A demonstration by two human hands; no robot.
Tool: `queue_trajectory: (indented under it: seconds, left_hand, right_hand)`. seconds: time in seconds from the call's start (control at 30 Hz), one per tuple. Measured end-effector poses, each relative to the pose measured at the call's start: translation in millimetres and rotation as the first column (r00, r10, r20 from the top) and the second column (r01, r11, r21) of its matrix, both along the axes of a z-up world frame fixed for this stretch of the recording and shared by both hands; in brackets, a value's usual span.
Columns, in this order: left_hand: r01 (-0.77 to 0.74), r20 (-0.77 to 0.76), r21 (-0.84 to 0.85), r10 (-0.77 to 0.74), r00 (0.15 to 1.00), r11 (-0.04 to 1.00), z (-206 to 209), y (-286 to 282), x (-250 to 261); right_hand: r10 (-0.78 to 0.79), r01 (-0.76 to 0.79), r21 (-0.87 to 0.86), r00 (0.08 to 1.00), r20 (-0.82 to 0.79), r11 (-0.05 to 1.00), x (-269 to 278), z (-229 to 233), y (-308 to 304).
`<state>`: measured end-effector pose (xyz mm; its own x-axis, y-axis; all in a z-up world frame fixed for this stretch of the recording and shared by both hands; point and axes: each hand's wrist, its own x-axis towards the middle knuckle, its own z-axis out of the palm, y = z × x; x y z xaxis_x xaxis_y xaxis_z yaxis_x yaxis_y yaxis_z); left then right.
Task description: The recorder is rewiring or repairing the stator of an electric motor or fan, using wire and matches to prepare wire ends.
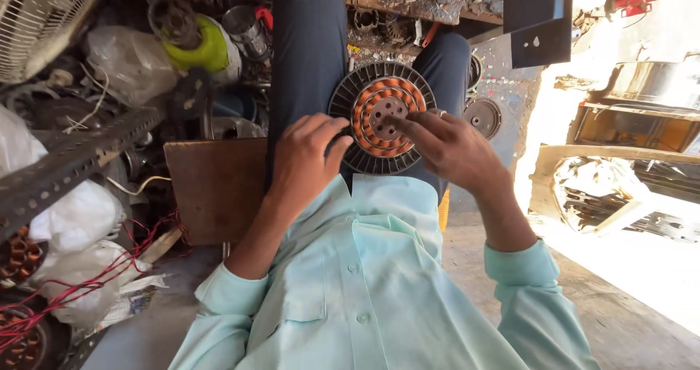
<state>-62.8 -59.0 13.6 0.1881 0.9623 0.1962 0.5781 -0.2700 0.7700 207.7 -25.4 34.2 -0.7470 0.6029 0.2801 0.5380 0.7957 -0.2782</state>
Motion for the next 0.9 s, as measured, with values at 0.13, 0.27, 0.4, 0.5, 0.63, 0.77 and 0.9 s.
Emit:
queue_trajectory:
  seconds: [0.13,0.27,0.4,0.5,0.63,0.77,0.9]
  left_hand:
    - [0.114,-0.038,0.037,-0.113,0.993,0.993,-16,-3,18]
    - [0.174,-0.134,0.056,-0.166,0.977,0.983,-47,-4,36]
    - [0.203,-0.194,0.098,-0.182,0.964,0.974,-60,-2,46]
    - [0.191,-0.212,0.119,-0.163,0.963,0.974,-62,1,50]
    - [0.177,-0.171,0.124,-0.155,0.973,0.976,-61,-1,59]
    - [0.209,-0.155,0.128,-0.188,0.970,0.970,-61,-12,60]
    - [0.184,-0.093,0.133,-0.172,0.981,0.974,-75,-22,57]
  right_hand:
    - [0.009,0.000,-0.161,0.999,0.053,0.987,-6,19,6]
    - [0.042,-0.053,-0.217,0.998,-0.055,0.975,-6,16,9]
    - [-0.177,0.089,-0.378,0.963,-0.206,0.922,10,-13,-12]
    - [-0.584,0.388,-0.556,0.779,-0.227,0.735,21,-74,-32]
    - [-0.623,0.513,-0.387,0.739,-0.255,0.766,-19,-63,-43]
    - [-0.693,0.526,-0.465,0.635,-0.342,0.712,-21,-74,-45]
    - [-0.771,0.565,-0.547,0.575,-0.276,0.617,-13,-69,-39]
